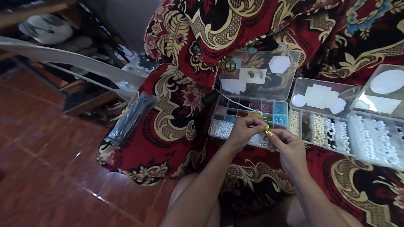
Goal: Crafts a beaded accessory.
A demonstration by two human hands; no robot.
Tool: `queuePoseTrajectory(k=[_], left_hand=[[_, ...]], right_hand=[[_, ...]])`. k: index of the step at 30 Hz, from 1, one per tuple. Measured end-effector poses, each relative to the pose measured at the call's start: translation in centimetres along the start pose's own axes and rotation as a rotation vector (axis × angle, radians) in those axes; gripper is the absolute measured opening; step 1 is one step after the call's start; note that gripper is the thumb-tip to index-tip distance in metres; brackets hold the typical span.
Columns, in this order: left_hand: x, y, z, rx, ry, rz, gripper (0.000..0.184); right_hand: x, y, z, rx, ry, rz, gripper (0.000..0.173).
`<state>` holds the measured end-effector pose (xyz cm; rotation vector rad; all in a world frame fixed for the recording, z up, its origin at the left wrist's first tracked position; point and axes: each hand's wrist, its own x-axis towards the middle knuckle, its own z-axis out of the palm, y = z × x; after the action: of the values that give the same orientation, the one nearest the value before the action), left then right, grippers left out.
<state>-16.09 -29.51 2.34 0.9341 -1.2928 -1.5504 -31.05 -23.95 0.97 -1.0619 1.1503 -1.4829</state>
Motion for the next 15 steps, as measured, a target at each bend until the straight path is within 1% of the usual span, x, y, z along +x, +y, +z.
queuePoseTrajectory(k=[11,13,15], left_hand=[[0.07,-0.13,0.24,0.146,0.004,0.058,0.007],[0.07,0.07,0.17,0.164,0.029,0.046,0.008],[0.13,0.12,-0.03,0.145,0.055,0.036,0.008]], right_hand=[[0.00,-0.14,0.13,-0.020,-0.018,0.031,0.012],[0.08,-0.01,-0.05,-0.070,-0.030,0.042,0.012],[0.26,-0.02,-0.18,-0.162,-0.039,0.081,0.017]])
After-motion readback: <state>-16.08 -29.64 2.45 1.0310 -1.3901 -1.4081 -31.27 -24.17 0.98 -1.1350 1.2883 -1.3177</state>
